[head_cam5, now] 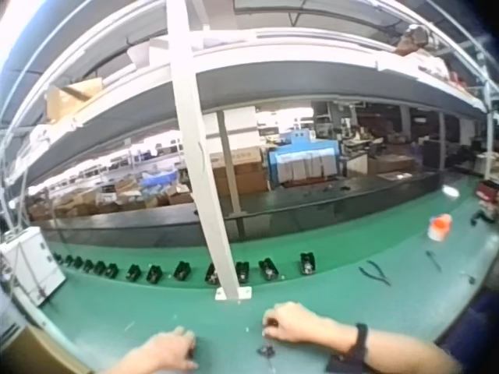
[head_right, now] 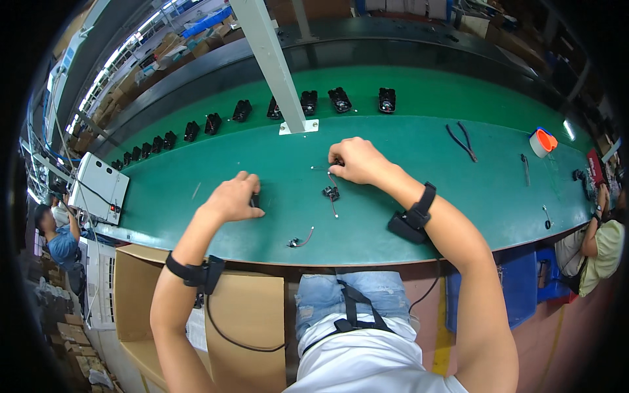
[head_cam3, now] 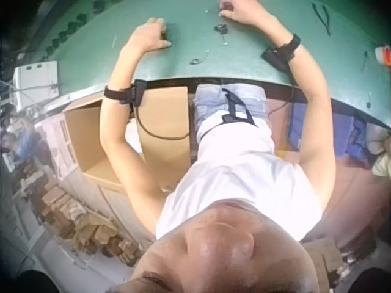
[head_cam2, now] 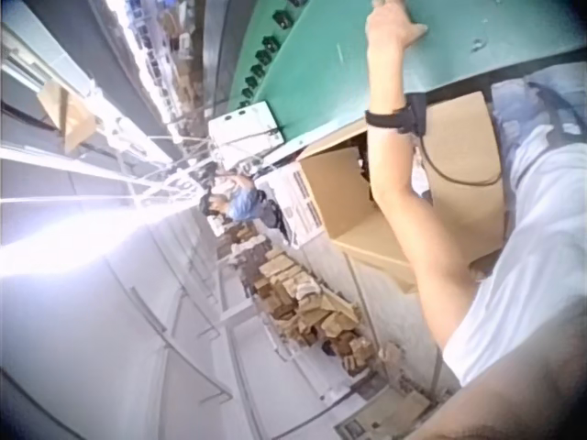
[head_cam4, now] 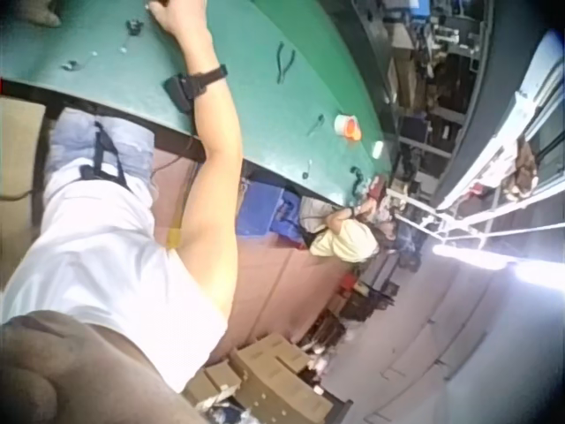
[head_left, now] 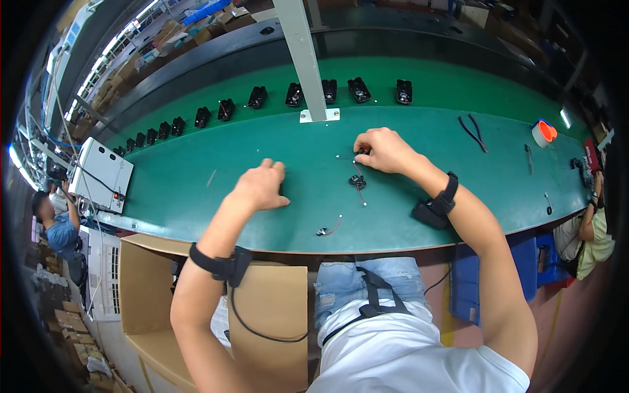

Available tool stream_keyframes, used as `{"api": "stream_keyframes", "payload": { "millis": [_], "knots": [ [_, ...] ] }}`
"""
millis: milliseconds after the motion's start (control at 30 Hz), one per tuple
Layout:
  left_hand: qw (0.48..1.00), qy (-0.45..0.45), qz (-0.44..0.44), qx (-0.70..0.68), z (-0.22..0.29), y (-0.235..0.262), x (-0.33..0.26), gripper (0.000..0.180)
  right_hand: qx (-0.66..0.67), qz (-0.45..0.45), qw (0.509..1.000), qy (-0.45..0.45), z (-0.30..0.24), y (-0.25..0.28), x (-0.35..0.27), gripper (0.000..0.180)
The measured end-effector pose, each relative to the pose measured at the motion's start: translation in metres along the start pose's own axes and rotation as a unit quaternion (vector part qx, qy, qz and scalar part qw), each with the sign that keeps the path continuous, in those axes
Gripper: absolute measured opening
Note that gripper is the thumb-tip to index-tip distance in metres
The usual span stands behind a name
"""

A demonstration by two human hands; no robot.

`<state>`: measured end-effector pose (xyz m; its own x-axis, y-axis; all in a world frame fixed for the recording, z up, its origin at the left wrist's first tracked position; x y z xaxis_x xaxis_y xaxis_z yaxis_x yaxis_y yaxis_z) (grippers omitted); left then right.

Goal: The person assembles small black electronic devices by inserting wired circuit boards into plastic housings. They pick up the components from a green workbench, connect the parts by hand, and place the finished units into a cardboard box. The process is repeated for multiple units.

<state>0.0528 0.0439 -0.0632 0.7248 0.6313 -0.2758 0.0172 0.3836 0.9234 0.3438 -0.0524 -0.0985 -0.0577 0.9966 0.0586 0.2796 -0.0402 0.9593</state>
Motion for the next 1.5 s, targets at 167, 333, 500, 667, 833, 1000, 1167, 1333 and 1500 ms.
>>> {"api": "stream_keyframes", "payload": {
  "millis": [167, 333, 500, 667, 833, 1000, 1167, 1333, 1500],
  "knots": [
    [0.999, -0.009, -0.041, 0.015, 0.031, -0.001, 0.010, 0.059, 0.243, 0.023, 0.969, -0.033, 0.008, 0.014, -0.026, 0.025],
    [0.963, -0.195, -0.024, -0.182, 0.039, -0.001, 0.024, 0.072, 0.518, 0.009, 0.851, -0.086, 0.014, 0.012, -0.045, 0.025],
    [0.862, -0.139, -0.089, -0.479, 0.056, -0.011, 0.030, 0.071, 0.598, 0.055, 0.795, -0.086, 0.005, 0.002, -0.053, 0.024],
    [0.691, -0.146, -0.142, -0.693, 0.066, -0.020, 0.033, 0.090, 0.613, 0.094, 0.781, -0.073, -0.018, 0.003, -0.057, 0.021],
    [0.611, -0.162, -0.160, -0.758, 0.070, -0.017, 0.024, 0.089, 0.584, 0.107, 0.804, -0.041, -0.029, 0.001, -0.065, 0.016],
    [0.605, -0.161, -0.177, -0.760, 0.074, -0.019, 0.021, 0.084, 0.573, 0.165, 0.803, -0.012, -0.042, 0.008, -0.070, 0.013],
    [0.597, -0.167, -0.200, -0.758, 0.067, -0.026, 0.025, 0.073, 0.377, 0.238, 0.892, 0.076, -0.048, 0.015, -0.076, 0.010],
    [0.591, -0.160, -0.205, -0.763, 0.072, -0.021, 0.025, 0.070, 0.357, 0.247, 0.895, 0.107, -0.046, 0.015, -0.079, 0.009],
    [0.705, -0.214, -0.071, -0.672, 0.079, -0.024, 0.022, 0.058, 0.333, 0.273, 0.900, 0.071, -0.050, 0.018, -0.080, 0.008]
  ]
}}
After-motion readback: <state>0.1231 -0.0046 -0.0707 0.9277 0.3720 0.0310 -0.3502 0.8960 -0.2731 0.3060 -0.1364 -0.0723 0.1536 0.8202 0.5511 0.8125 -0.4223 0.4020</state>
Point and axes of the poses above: each hand's wrist, its own x-axis towards the middle knuckle, its own y-axis out of the back of the hand, z = x × y, the point moved 1 cm from there along x, towards the middle knuckle, and after that the axes turned 11 degrees about -x, right-handed, at the moved point
